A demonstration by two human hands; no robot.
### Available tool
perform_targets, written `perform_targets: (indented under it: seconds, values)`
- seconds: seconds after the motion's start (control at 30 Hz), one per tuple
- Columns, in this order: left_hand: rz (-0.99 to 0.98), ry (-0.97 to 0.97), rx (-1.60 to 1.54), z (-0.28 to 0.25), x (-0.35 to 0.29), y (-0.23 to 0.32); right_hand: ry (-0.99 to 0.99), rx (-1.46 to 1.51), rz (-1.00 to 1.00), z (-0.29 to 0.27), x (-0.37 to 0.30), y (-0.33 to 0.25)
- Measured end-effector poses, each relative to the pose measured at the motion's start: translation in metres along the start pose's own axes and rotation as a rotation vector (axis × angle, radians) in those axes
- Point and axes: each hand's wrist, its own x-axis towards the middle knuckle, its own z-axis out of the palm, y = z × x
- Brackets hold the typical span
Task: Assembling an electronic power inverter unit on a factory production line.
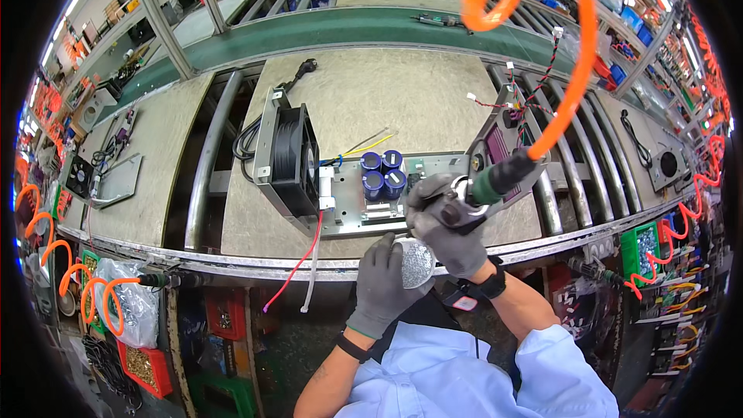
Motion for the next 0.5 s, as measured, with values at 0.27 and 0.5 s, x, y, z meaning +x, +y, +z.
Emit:
perform_targets:
  seconds: [0.27,0.5]
  values:
    - [-0.022,-0.017,0.007,0.001,-0.002,0.001,0.209,-0.295,-0.145,0.021,0.007,0.009]
    - [-0.05,-0.008,-0.053,0.003,-0.001,0.001,0.053,-0.376,-0.139,0.004,0.009,0.018]
